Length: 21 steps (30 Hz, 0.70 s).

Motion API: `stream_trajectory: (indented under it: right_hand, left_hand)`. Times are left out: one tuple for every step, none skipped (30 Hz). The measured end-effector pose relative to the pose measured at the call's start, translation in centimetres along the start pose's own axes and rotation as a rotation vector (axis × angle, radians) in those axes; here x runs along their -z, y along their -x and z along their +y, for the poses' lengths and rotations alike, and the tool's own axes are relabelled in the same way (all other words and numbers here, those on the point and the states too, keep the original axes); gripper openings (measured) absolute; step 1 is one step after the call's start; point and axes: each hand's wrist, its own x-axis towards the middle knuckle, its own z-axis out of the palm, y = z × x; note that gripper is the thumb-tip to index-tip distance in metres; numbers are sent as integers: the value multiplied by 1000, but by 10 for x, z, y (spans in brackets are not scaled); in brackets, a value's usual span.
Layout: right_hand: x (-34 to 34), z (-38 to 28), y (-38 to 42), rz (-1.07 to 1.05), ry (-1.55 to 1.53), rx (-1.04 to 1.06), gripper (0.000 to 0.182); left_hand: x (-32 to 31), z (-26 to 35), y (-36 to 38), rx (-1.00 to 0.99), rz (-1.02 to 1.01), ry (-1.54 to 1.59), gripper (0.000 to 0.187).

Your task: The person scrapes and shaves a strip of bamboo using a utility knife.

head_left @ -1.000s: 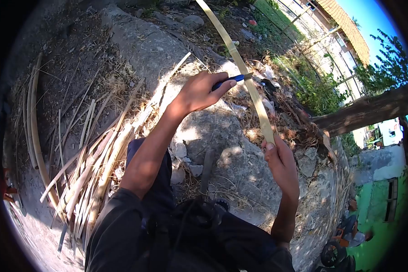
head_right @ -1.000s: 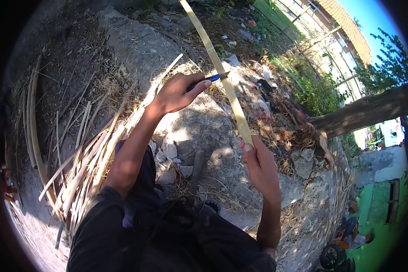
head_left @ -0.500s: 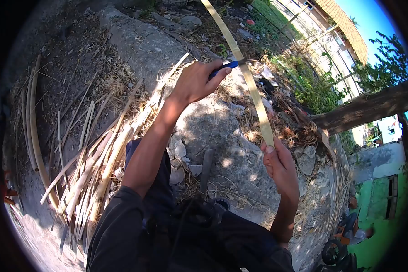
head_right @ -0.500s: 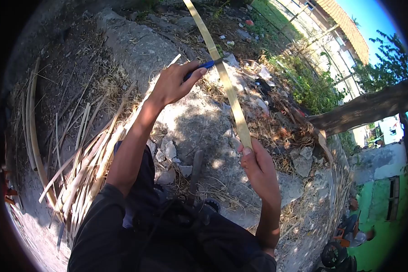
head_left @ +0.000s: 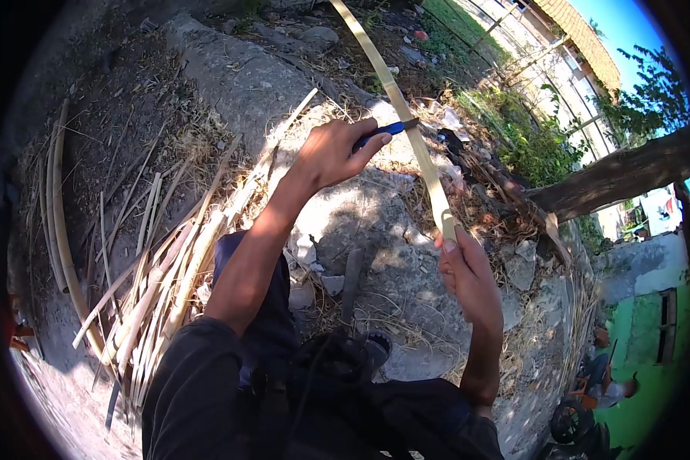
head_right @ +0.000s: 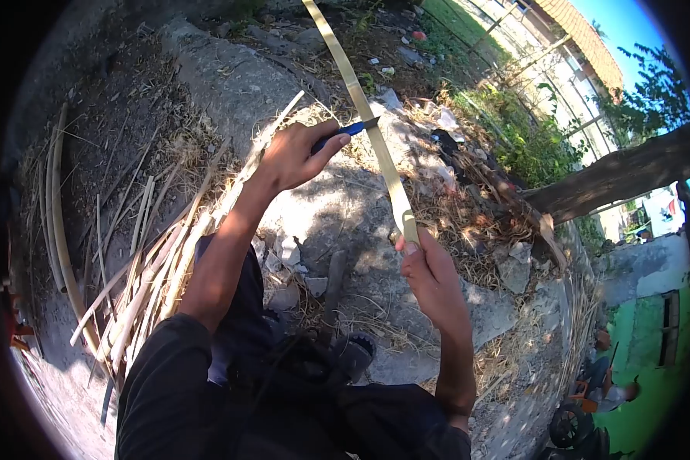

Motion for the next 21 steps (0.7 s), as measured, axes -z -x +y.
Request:
stream_trajectory:
  right_hand:
    - [-1, -1, 3, 2, -6, -4, 18]
    - [-2, -5, 5, 15, -7, -8, 18]
    - [-3, -7, 7, 26, -7, -14, 18]
    - [-3, -4, 11, 21, -4, -13, 18]
    - [-2, 2, 17, 2, -19, -20, 18]
    - [-1, 5, 19, -14, -36, -29, 18]
    - [0, 3, 15, -13, -38, -28, 18]
    - [1, 0, 8, -1, -55, -28, 17]
    - [1, 0, 5, 14, -72, -35, 17]
    - [1, 0, 8, 19, -77, -48, 17]
    - [-1, -2, 10, 23, -70, -47, 17]
    - [-3, -4, 10, 24, -62, -36, 18]
    - [-3, -1, 15, 22, -60, -38, 18]
    - [-1, 4, 23, 4, -71, -57, 18]
    - [0, 6, 24, -17, -82, -74, 19]
    - [1, 5, 21, -22, -83, -67, 19]
    - [1, 7, 22, -28, -82, -77, 19]
    - [1, 10, 25, -35, -80, -95, 19]
    - [0, 12, 26, -37, -82, -101, 19]
    - [-1, 13, 26, -31, -85, -99, 20]
    - [-1, 13, 25, -26, -89, -98, 20]
  left_hand:
    - [-5, -1, -2, -18, 23, 15, 49]
    - [-8, -4, -6, -35, 51, 29, 50]
    - [-2, -13, -16, 0, 102, 11, 50]
    - [9, -19, -25, 34, 159, -8, 50]
    - [17, -24, -27, 55, 74, -78, 49]
    - [13, -23, -26, 52, 81, -80, 49]
    - [3, -18, -19, 16, 84, -83, 48]
    - [-6, -13, -14, -21, 84, -87, 47]
    - [-13, -6, -11, 0, -18, -21, 45]
    - [-17, 2, -7, -32, 28, 8, 46]
    - [-17, -3, -11, 13, 99, -13, 47]
    - [-11, -13, -24, 55, 178, -40, 47]
    - [2, -28, -33, 45, 142, -81, 49]
    - [2, -34, -36, 69, 214, -82, 51]
    - [3, -38, -35, 58, 254, -103, 51]
    - [4, -44, -34, 47, 290, -126, 51]
    - [2, -50, -32, 51, 283, -128, 51]
    - [5, -47, -27, 94, 266, -108, 51]
    - [8, -44, -26, 132, 256, -90, 51]
    - [10, -44, -26, 133, 257, -93, 51]
    - [11, -41, -24, 103, 262, -99, 50]
